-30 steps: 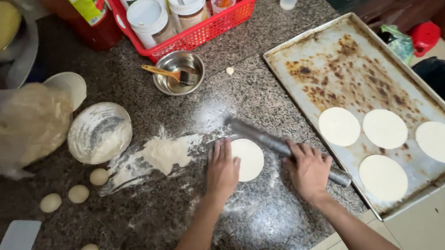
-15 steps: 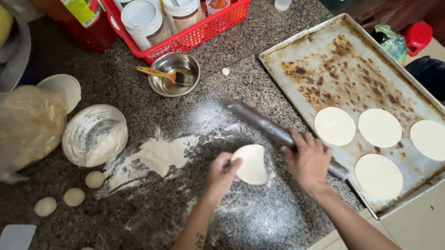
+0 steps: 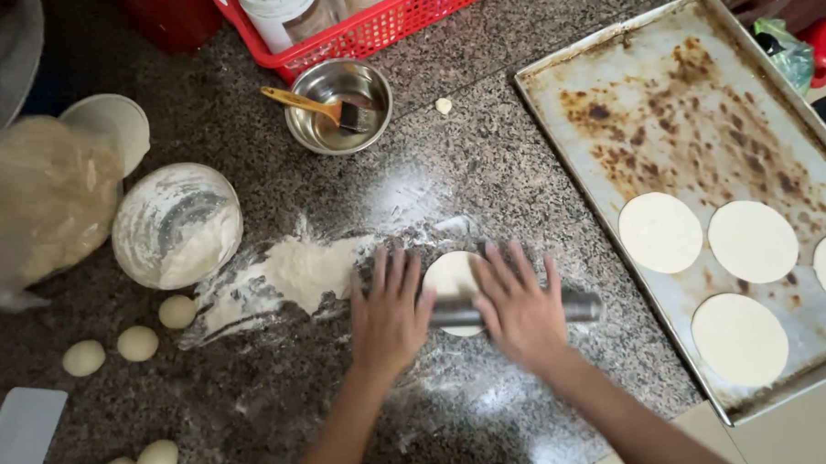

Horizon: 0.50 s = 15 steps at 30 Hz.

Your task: Rolling out small portions of dough into flat circles and placing them on a tray.

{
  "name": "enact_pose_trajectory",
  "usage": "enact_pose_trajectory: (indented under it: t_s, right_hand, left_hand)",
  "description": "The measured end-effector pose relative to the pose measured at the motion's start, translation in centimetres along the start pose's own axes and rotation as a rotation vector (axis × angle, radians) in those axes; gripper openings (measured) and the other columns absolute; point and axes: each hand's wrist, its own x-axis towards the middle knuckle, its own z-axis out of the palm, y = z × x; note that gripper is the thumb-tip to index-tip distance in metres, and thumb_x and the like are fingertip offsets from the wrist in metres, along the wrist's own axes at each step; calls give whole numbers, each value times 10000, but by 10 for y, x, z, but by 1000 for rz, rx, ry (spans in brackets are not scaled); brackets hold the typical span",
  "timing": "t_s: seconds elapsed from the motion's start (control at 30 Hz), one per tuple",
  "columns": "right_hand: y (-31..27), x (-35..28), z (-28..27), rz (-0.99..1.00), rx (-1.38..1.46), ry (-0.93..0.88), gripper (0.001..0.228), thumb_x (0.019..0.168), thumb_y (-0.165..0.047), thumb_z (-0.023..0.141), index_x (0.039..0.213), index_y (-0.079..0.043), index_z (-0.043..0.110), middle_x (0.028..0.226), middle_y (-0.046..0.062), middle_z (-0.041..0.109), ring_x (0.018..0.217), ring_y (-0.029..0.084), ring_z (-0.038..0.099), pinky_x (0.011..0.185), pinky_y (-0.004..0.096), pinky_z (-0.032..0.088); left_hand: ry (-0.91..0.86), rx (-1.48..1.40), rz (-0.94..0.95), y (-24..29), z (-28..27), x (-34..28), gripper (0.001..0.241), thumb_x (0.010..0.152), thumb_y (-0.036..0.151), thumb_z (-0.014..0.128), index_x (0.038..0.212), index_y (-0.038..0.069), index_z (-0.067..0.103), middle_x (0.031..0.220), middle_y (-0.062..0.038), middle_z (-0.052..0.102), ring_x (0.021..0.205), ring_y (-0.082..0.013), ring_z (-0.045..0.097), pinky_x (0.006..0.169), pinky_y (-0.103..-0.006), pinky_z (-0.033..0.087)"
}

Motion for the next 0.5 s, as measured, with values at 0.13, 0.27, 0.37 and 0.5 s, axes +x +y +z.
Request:
enact_pose_trajectory:
  t_s: [0.13, 0.27, 0.37, 0.5]
  right_hand:
    - [26, 78, -1, 25, -97, 112, 753, 1014, -645, 110, 1561, -144, 241, 1640, 77, 209, 1511, 290, 76, 1177, 609, 44]
    - [27, 79, -15, 127, -23, 16, 778, 1035, -637, 148, 1611, -127, 259, 1696, 72, 199, 1591, 268, 53, 1258, 579, 37]
    - [14, 39, 2, 37, 7, 47, 775, 1004, -659, 218, 1565, -128, 276, 1655, 67, 243, 1557, 282, 92, 1227, 581, 75]
    - [-5, -15, -21, -146, 64, 129, 746, 924, -638, 377, 1532, -207, 316, 1530, 103, 417, 1402, 342, 341, 1079, 626, 258]
  left_hand:
    - [364, -31, 37, -23, 5, 79, 678, 1023, 518, 360, 1526, 64, 367, 1618, -226, 250, 1511, -373, 160, 1171, -626, 75]
    - [390, -120, 74, -20, 11, 80, 618, 1076, 460, 338, 1550, 63, 364, 1657, -195, 283, 1557, -334, 190, 1264, -571, 99]
    - [320, -64, 115, -8, 13, 35, 584, 1042, 449, 366, 1492, 78, 397, 1600, -184, 347, 1518, -347, 211, 1238, -582, 97]
    - [355, -69, 223, 3, 27, -45, 526, 1050, 392, 392, 1464, 71, 444, 1575, -150, 402, 1514, -328, 244, 1244, -597, 91]
